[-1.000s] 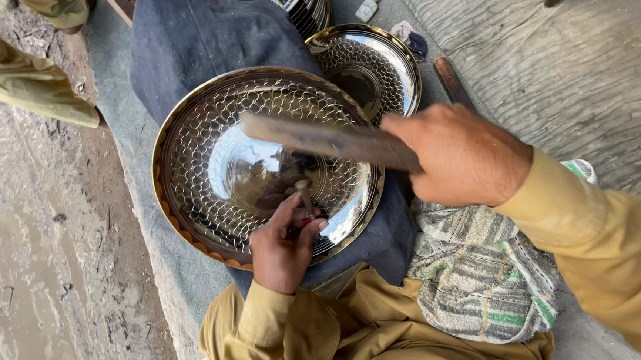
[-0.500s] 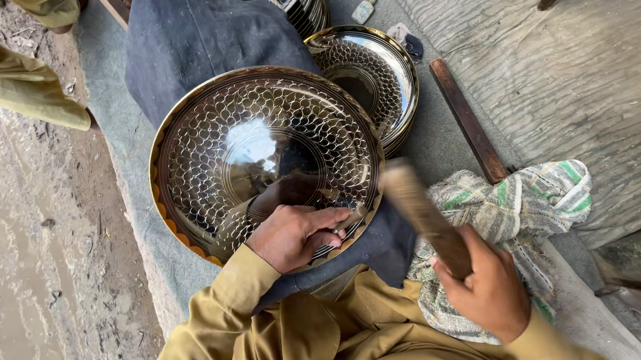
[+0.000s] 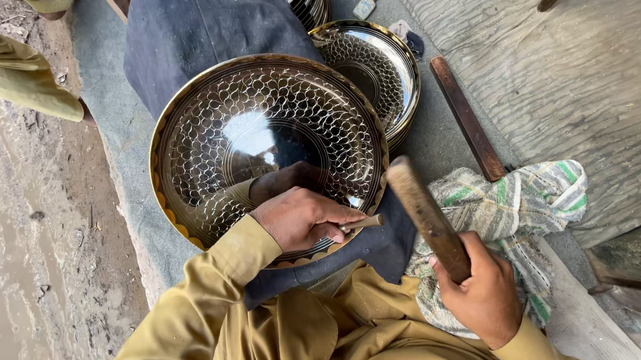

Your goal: The person uses a hammer and a small metal punch to create a textured pattern on a round metal plate. They repeatedly strike the punch against the plate's surface while holding it steady with their left hand.

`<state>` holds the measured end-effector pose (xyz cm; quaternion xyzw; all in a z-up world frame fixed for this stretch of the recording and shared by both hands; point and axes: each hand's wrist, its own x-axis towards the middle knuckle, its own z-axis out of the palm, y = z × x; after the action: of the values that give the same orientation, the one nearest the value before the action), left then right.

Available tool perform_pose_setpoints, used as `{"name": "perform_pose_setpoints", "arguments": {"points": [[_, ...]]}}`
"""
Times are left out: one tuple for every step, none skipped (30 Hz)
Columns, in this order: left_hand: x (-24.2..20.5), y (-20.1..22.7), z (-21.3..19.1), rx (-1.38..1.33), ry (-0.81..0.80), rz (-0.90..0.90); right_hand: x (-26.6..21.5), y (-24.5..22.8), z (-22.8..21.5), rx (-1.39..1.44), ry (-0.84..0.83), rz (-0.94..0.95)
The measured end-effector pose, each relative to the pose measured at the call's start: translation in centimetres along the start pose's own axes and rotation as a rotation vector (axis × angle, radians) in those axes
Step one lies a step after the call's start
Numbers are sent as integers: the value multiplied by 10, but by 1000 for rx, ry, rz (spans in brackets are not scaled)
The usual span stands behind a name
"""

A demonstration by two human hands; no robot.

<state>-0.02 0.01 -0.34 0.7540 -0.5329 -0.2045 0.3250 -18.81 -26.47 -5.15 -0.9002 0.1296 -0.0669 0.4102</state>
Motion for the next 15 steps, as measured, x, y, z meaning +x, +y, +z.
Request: {"name": "perform_pose_setpoints", "arguments": {"points": [[2,-1,-1,-13,-13,4,1,-1,1,14,45,-25],[4,-2,0,-30,-28,9,0,-1,2,27,88,-45],[5,-3,0,-1,-34,5,-1,-2,5,40,132,-65],[5,-3,0,28,-37,-4,-2,-2,7,19,71,-33],[3,-2,1,57,-40,-14,-4,-2,11,-2,10,0],[3,-2,2,60,-46,-6,-6,-2,15,-22,-51,34],[2,-1,2,63,-52,2,-7,-2,18,28,3,-1],[1,0,4,64,-57,11,-9,-1,20,76,57,-35],[-1,2,6,91,-27,-1,-10,1,21,123,111,-68],[-2,3,5,125,5,-11,-7,2,21,74,32,-61],[-3,4,4,160,37,-21,-3,3,20,24,-46,-53],[-6,7,4,161,63,-52,-1,4,19,-26,-131,-42],[-10,10,5,163,89,-82,2,5,17,41,-113,-41],[-11,11,5,164,109,-100,5,7,14,105,-82,-33],[-11,12,6,176,134,-96,7,7,12,168,-50,-26]]}}
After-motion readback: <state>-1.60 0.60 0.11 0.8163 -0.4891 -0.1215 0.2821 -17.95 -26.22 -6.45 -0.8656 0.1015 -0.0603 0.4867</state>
